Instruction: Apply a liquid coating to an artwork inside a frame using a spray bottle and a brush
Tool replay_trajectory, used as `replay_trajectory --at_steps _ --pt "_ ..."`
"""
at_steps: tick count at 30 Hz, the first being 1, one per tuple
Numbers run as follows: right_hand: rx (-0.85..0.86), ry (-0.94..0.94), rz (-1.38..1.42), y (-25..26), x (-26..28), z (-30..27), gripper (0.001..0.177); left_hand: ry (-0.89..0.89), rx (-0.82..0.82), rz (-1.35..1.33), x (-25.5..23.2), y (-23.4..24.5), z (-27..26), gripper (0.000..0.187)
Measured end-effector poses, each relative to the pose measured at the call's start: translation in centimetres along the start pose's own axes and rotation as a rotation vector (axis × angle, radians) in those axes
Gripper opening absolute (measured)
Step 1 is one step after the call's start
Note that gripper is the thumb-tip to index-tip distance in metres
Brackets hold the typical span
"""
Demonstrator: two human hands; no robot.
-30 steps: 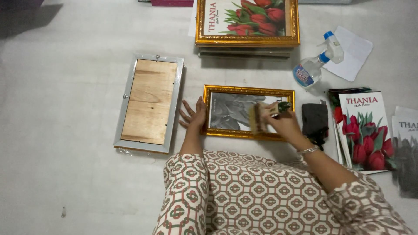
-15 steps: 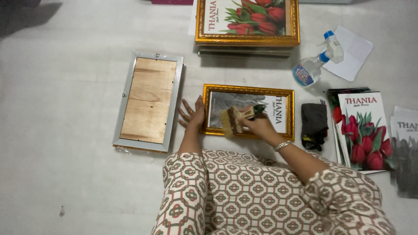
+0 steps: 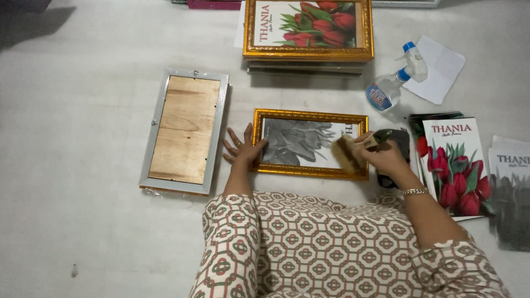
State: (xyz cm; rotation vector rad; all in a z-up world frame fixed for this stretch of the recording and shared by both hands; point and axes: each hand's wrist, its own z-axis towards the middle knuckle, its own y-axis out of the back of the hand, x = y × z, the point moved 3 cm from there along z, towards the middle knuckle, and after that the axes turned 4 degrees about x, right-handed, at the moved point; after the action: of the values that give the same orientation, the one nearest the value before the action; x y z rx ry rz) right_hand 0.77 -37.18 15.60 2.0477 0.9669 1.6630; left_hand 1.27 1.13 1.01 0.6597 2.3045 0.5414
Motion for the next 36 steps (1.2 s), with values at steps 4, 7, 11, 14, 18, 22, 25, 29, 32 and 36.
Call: replay_trajectory --at_steps 4,7,11,14,18,22,25,29,32,36 --pt "-0.006 -0.079 -0.064 -0.3 -0.6 1.9 0.036 -0.009 -0.003 -0.003 0.2 -0.1 0.0 0.087" --pt "-0.176 -0.010 -0.182 2.2 -1.6 3.2 0.022 -0.018 -0.008 -0.012 0.5 -0.6 0.8 0.088" --pt "-0.304 0.098 -0.297 2.3 -1.4 3.9 0.015 0.012 -0.009 0.034 0.7 -0.7 1.7 0.088" --pt "-0.189 -0.104 -0.099 1.7 -0.9 3.3 0.018 0.018 -0.011 0.038 0.6 -0.5 1.2 0.088" --pt "-0.380 0.141 -0.289 2.7 -6.5 5.2 0.020 0.011 -0.009 0.036 0.6 -0.7 1.2 0.090" --pt "-0.266 0.139 -0.087 3.2 -1.6 3.7 0.021 0.017 -0.015 0.024 0.7 -0.7 1.6 0.088" --pt "-0.142 0.011 0.020 2.1 -3.3 4.2 0.025 0.001 -0.007 0.013 0.7 -0.8 1.4 0.090" --pt "-0.351 0.229 -0.216 3.3 -4.3 4.8 0.018 -0.009 -0.020 0.001 0.7 -0.8 1.3 0.092" --pt "-0.325 0.177 -0.240 2.6 -1.4 3.7 0.016 -0.009 -0.027 0.002 0.8 -0.9 1.9 0.091" --pt "-0.301 -0.056 -0.151 2.6 -1.2 4.3 0.019 0.014 -0.023 0.042 1.1 -1.0 2.0 0.089"
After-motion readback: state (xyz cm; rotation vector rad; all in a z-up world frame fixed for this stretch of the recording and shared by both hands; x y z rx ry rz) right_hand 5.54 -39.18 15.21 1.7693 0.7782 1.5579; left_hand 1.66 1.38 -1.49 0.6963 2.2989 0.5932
